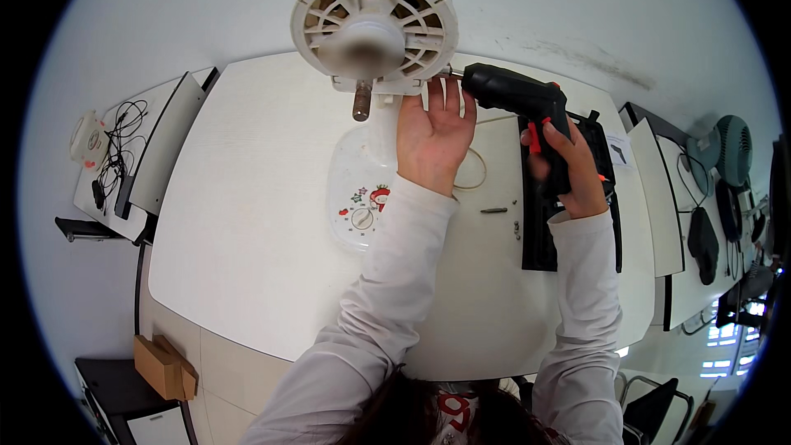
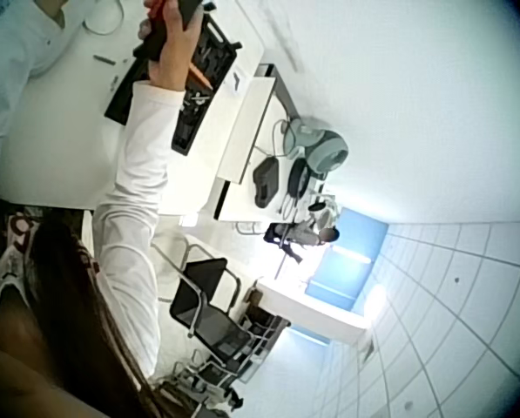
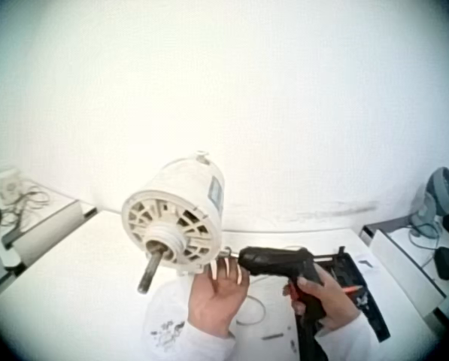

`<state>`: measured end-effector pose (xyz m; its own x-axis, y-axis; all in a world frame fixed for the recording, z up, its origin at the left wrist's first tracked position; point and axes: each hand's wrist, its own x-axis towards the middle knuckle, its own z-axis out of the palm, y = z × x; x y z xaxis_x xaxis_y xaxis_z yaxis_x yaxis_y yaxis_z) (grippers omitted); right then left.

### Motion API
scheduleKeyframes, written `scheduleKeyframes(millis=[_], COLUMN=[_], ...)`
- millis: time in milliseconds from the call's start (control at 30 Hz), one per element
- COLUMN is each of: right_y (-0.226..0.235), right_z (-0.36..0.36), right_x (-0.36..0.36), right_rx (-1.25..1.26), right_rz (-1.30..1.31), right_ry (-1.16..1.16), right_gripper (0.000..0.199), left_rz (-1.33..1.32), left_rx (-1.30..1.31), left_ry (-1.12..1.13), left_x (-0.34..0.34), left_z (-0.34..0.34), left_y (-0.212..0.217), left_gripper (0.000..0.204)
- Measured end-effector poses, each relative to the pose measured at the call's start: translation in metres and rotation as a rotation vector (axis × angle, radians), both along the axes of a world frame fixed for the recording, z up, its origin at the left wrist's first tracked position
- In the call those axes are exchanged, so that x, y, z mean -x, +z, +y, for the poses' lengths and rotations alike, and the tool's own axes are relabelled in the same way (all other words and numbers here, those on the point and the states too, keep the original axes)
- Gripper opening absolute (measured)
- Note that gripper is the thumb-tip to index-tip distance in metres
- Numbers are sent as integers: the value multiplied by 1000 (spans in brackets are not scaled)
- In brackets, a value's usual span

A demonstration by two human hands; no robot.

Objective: The person uses a cordless electric screwdriver to tighten screws on the motor housing of a white pedestal fan. They repeatedly remove and reinsert screws, adjusting the fan head while working at a white table.

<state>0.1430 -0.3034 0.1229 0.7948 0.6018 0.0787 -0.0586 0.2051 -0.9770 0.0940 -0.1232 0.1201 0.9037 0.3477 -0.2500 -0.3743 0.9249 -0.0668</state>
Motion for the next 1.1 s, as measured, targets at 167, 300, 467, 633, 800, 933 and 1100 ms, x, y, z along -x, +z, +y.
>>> scheduleKeyframes(millis=[167,300,467,633,800,933,1100], right_y=[3,4,6,10,17,18,17], right_z=[2,2,1,0,0,1,1], right_x=[0,-4,-3,-1,0,0,-1], right_rx=[16,20,18,34,51,72,74], right_rz=[12,6,5,-2,-10,-41,-38], right_ry=[-7,4,2,5,20,0,-2], right_gripper=[31,31,32,34,38,36,37], left_rz=[-7,-28,-65,-75,-47,-46,3], left_rx=[-69,-88,-123,-242,-399,-476,-582], left_ry=[21,24,9,36,164,174,183], left_x=[2,1,1,-3,-5,-5,-6], left_z=[-3,-3,-3,-3,-5,-4,-2], left_y=[-1,-4,-7,-16,-18,-21,-23], left_gripper=[21,22,23,25,28,28,29])
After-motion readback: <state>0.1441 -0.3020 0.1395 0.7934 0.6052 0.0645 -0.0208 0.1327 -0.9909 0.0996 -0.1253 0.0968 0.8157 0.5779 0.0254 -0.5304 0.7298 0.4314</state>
